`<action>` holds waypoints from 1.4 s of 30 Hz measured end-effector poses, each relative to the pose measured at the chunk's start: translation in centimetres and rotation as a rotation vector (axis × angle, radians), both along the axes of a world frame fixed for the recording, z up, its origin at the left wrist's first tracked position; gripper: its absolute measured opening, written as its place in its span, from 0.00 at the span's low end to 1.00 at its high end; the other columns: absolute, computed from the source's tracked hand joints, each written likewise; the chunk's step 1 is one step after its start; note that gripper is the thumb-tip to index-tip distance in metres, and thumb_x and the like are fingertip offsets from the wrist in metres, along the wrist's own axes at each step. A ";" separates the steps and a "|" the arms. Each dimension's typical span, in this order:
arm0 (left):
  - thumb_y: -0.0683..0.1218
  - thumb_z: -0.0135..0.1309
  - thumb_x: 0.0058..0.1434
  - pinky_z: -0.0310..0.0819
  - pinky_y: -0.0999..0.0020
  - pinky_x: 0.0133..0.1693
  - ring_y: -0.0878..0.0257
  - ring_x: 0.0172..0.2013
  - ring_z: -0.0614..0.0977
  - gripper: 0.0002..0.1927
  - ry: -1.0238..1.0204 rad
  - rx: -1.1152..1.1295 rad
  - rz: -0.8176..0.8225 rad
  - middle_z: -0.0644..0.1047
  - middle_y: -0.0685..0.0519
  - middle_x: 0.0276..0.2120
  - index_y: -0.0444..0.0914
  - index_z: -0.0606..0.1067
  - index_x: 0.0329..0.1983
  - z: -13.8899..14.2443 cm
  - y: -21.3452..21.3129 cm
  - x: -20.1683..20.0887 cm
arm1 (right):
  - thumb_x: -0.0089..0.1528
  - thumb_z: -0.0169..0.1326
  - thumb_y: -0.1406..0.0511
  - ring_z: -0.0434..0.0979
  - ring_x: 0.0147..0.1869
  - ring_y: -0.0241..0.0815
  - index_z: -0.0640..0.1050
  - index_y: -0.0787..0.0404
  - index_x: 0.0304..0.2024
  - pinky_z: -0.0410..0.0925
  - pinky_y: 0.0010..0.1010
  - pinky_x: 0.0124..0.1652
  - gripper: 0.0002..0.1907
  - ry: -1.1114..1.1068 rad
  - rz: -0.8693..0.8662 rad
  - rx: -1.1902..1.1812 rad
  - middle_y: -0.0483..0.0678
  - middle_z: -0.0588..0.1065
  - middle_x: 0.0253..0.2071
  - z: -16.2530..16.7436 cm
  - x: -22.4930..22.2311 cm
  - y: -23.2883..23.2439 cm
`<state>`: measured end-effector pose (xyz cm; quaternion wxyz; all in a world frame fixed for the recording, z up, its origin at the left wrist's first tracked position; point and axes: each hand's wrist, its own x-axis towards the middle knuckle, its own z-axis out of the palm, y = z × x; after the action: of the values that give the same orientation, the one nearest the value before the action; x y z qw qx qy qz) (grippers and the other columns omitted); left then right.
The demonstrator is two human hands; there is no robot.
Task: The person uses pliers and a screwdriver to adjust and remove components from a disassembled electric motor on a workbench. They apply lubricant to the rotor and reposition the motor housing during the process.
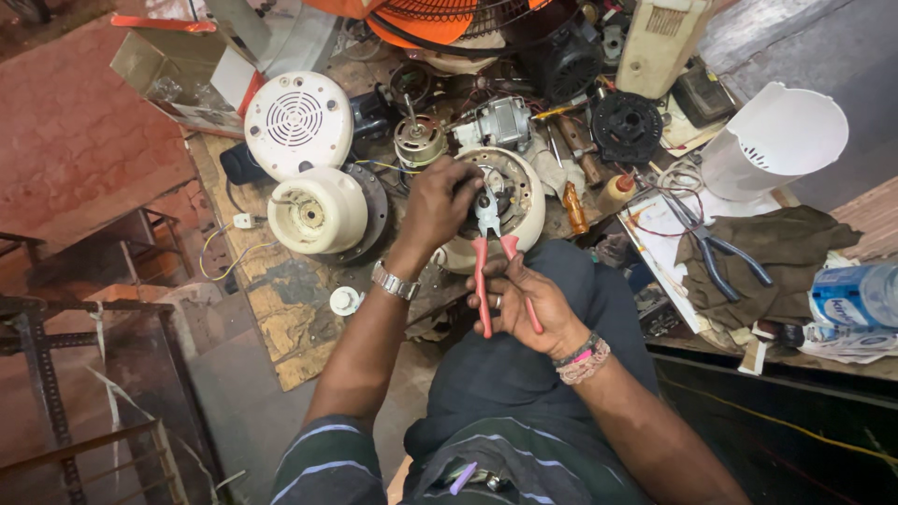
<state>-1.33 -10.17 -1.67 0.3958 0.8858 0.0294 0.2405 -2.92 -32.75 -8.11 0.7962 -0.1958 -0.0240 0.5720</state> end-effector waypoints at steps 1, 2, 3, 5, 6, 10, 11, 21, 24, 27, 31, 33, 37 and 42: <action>0.43 0.62 0.62 0.74 0.63 0.40 0.54 0.35 0.82 0.08 0.033 -0.048 -0.004 0.79 0.47 0.34 0.36 0.82 0.42 -0.3 0.3 0.1 | 0.70 0.45 0.48 0.77 0.55 0.52 0.73 0.61 0.54 0.75 0.53 0.47 0.25 0.006 0.003 0.007 0.57 0.74 0.54 0.0 0.0 0.0; 0.43 0.62 0.62 0.75 0.65 0.39 0.57 0.35 0.83 0.08 0.065 -0.093 -0.008 0.80 0.48 0.34 0.36 0.82 0.42 -0.7 0.6 0.3 | 0.70 0.44 0.48 0.77 0.55 0.52 0.73 0.61 0.54 0.76 0.53 0.47 0.25 0.010 0.006 0.015 0.57 0.74 0.54 0.1 0.0 0.0; 0.43 0.62 0.62 0.75 0.67 0.38 0.61 0.34 0.83 0.08 0.097 -0.140 -0.011 0.81 0.50 0.34 0.36 0.82 0.42 -1.0 0.9 0.5 | 0.70 0.44 0.48 0.77 0.55 0.52 0.73 0.61 0.54 0.76 0.53 0.47 0.25 0.015 0.010 0.023 0.58 0.74 0.54 0.1 0.0 0.0; 0.43 0.60 0.63 0.76 0.70 0.38 0.66 0.34 0.83 0.08 0.144 -0.337 -0.067 0.83 0.53 0.34 0.35 0.82 0.42 -1.7 1.5 0.8 | 0.71 0.44 0.48 0.78 0.55 0.52 0.73 0.61 0.54 0.76 0.53 0.47 0.25 0.007 0.012 0.029 0.58 0.74 0.55 0.0 0.1 0.0; 0.42 0.59 0.63 0.76 0.71 0.39 0.69 0.35 0.82 0.08 0.166 -0.434 -0.097 0.84 0.54 0.34 0.35 0.82 0.42 -1.9 1.7 1.0 | 0.71 0.44 0.48 0.78 0.56 0.52 0.73 0.61 0.53 0.76 0.52 0.47 0.25 0.002 0.011 0.033 0.58 0.73 0.55 -0.1 0.1 0.0; 0.43 0.57 0.64 0.75 0.73 0.36 0.72 0.32 0.80 0.08 0.198 -0.518 -0.100 0.82 0.56 0.31 0.33 0.81 0.42 -2.5 1.9 1.4 | 0.70 0.44 0.48 0.78 0.55 0.52 0.74 0.61 0.53 0.76 0.52 0.47 0.25 -0.008 0.008 0.019 0.58 0.74 0.55 -0.4 0.2 -0.1; 0.43 0.57 0.65 0.75 0.72 0.36 0.72 0.32 0.80 0.08 0.180 -0.484 -0.101 0.82 0.56 0.31 0.33 0.81 0.42 -2.5 1.9 1.4 | 0.71 0.44 0.48 0.78 0.55 0.53 0.74 0.61 0.53 0.76 0.52 0.47 0.25 -0.011 0.008 0.018 0.58 0.74 0.55 -0.3 0.2 -0.1; 0.48 0.55 0.68 0.74 0.67 0.33 0.65 0.28 0.81 0.10 0.074 -0.284 0.241 0.80 0.50 0.26 0.36 0.78 0.43 -2.6 2.3 -1.6 | 0.63 0.49 0.51 0.77 0.59 0.52 0.72 0.55 0.58 0.77 0.57 0.50 0.25 -0.083 0.107 -0.079 0.56 0.72 0.60 4.9 -0.4 0.3; 0.48 0.54 0.69 0.73 0.65 0.31 0.63 0.25 0.81 0.10 0.058 -0.220 0.337 0.79 0.49 0.24 0.35 0.77 0.40 -3.4 3.6 -4.0 | 0.62 0.55 0.54 0.79 0.59 0.50 0.72 0.60 0.57 0.77 0.50 0.49 0.25 -0.253 0.309 -0.167 0.55 0.75 0.58 5.3 -1.7 0.3; 0.52 0.55 0.71 0.74 0.60 0.35 0.54 0.28 0.80 0.16 0.328 -0.212 0.530 0.79 0.44 0.26 0.33 0.78 0.38 -4.1 4.8 -6.5 | 0.67 0.56 0.56 0.81 0.52 0.45 0.73 0.67 0.54 0.78 0.37 0.48 0.23 -0.348 0.470 -0.199 0.56 0.78 0.49 3.7 -3.5 0.1; 0.40 0.54 0.61 0.74 0.55 0.50 0.47 0.47 0.79 0.27 0.013 0.116 0.494 0.76 0.41 0.49 0.33 0.69 0.65 -4.0 5.0 -10.0 | 0.66 0.55 0.58 0.79 0.37 0.40 0.75 0.66 0.49 0.75 0.30 0.37 0.17 -0.604 0.575 -0.488 0.49 0.78 0.37 0.4 -5.7 -1.9; 0.38 0.56 0.56 0.72 0.51 0.59 0.43 0.59 0.76 0.31 -0.034 0.322 0.423 0.73 0.39 0.58 0.34 0.71 0.65 -3.8 4.1 -10.8 | 0.65 0.55 0.59 0.76 0.29 0.39 0.76 0.65 0.48 0.70 0.31 0.30 0.16 -0.774 0.621 -0.575 0.49 0.77 0.32 -1.0 -5.7 -3.9; 0.45 0.63 0.59 0.70 0.54 0.61 0.44 0.61 0.74 0.26 -0.016 0.125 0.151 0.70 0.41 0.62 0.39 0.73 0.62 -3.3 1.0 -8.4 | 0.65 0.55 0.60 0.82 0.35 0.36 0.78 0.67 0.44 0.76 0.30 0.37 0.15 -0.712 0.492 -0.517 0.49 0.80 0.33 -2.7 -5.2 -6.8; 0.57 0.66 0.58 0.59 0.42 0.65 0.40 0.67 0.64 0.32 0.043 0.175 0.057 0.63 0.40 0.67 0.45 0.73 0.64 -0.8 -1.6 -3.3 | 0.67 0.53 0.59 0.83 0.36 0.40 0.78 0.68 0.42 0.77 0.32 0.39 0.15 -0.477 0.383 -0.449 0.52 0.81 0.34 -3.1 -4.7 -7.3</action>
<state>-4.65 -11.81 -2.44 0.3090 0.9208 0.0419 0.2341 -7.66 -40.09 -11.20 0.5843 -0.4851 -0.1188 0.6397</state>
